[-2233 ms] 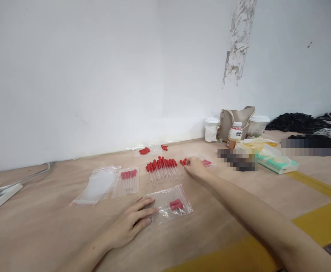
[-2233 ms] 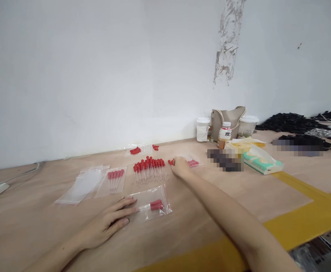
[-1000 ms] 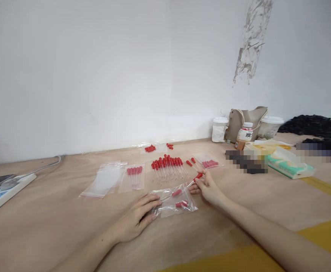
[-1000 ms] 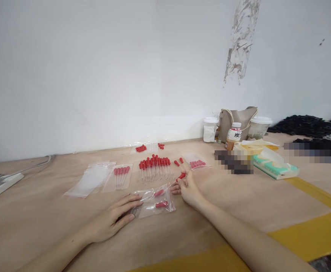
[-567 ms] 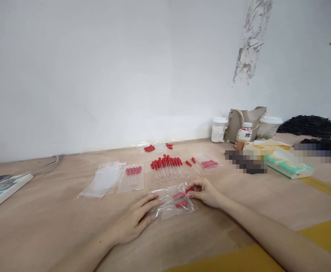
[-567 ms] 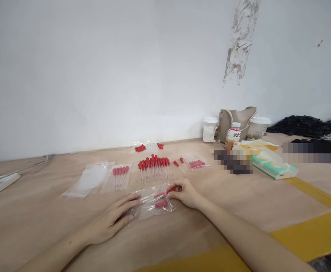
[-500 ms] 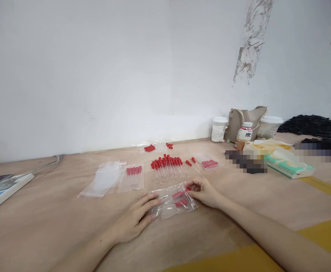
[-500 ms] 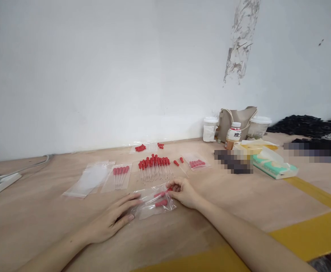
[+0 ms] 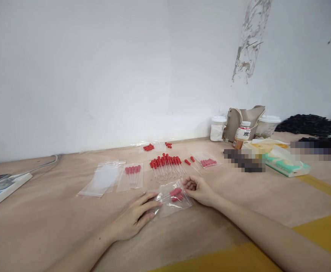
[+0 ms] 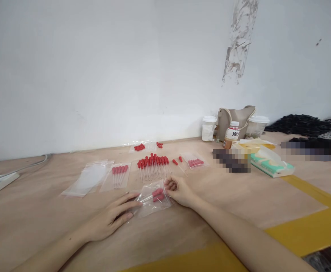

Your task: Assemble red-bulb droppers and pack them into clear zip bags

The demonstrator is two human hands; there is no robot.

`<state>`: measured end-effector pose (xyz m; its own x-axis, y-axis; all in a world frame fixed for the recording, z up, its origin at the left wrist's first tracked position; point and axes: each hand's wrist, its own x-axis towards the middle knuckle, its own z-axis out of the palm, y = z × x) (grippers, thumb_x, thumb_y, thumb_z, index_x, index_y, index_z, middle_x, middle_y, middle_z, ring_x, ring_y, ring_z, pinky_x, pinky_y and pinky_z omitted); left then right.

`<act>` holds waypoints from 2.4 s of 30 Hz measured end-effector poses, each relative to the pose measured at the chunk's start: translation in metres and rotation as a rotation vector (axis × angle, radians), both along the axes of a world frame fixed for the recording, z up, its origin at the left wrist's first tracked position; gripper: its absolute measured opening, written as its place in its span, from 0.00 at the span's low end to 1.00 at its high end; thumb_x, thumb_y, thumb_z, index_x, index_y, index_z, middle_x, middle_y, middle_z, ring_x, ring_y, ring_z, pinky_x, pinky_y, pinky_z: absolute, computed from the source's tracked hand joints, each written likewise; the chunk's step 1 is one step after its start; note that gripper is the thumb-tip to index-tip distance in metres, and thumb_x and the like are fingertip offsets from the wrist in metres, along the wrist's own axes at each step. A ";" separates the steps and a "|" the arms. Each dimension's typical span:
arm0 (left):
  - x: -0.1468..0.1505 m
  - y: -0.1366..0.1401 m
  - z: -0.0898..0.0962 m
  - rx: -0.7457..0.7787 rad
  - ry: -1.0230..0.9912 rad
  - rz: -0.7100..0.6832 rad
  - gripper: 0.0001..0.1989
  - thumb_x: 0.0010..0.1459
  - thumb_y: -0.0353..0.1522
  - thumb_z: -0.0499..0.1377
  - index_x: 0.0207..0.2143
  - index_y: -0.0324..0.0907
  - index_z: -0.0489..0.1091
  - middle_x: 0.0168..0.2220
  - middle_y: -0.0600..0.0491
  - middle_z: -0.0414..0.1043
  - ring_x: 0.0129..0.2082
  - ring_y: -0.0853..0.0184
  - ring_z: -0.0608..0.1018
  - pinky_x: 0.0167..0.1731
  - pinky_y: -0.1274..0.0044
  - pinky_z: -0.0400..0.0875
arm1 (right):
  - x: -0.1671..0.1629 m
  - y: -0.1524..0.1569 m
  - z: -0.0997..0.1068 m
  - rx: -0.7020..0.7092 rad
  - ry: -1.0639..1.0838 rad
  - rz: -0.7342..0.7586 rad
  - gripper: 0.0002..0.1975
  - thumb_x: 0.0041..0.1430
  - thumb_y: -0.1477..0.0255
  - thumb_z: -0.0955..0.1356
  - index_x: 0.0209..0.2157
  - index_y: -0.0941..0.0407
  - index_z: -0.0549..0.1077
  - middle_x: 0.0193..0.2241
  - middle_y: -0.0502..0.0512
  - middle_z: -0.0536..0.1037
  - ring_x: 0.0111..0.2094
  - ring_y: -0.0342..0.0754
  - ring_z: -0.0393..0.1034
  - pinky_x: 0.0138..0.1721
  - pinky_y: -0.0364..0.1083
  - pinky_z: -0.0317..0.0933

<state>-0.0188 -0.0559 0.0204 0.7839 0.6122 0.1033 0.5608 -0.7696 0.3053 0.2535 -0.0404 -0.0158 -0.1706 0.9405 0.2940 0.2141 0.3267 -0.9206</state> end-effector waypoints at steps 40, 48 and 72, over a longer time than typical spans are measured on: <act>-0.001 0.002 0.000 0.092 0.046 -0.067 0.21 0.62 0.35 0.42 0.58 0.53 0.46 0.60 0.55 0.45 0.58 0.61 0.52 0.55 0.62 0.48 | 0.016 0.021 0.012 -0.077 0.407 -0.296 0.16 0.45 0.67 0.63 0.37 0.53 0.54 0.22 0.41 0.62 0.18 0.38 0.63 0.20 0.40 0.59; -0.001 0.002 0.000 0.094 0.088 -0.057 0.21 0.63 0.35 0.42 0.58 0.54 0.45 0.60 0.55 0.44 0.59 0.61 0.51 0.55 0.61 0.47 | 0.004 0.012 0.010 -0.044 0.393 -0.243 0.19 0.46 0.65 0.63 0.40 0.52 0.53 0.25 0.43 0.62 0.20 0.39 0.64 0.21 0.41 0.61; 0.001 0.005 0.001 0.031 0.127 -0.101 0.21 0.63 0.35 0.40 0.58 0.55 0.42 0.60 0.61 0.43 0.60 0.63 0.45 0.56 0.60 0.40 | 0.002 0.008 0.003 -0.197 0.287 -0.205 0.19 0.35 0.68 0.72 0.26 0.57 0.60 0.19 0.44 0.68 0.18 0.37 0.62 0.21 0.40 0.58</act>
<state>-0.0180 -0.0510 0.0216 0.8493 0.5276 0.0172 0.5125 -0.8319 0.2127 0.2550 -0.0325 -0.0130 0.0892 0.9896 0.1128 -0.0189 0.1149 -0.9932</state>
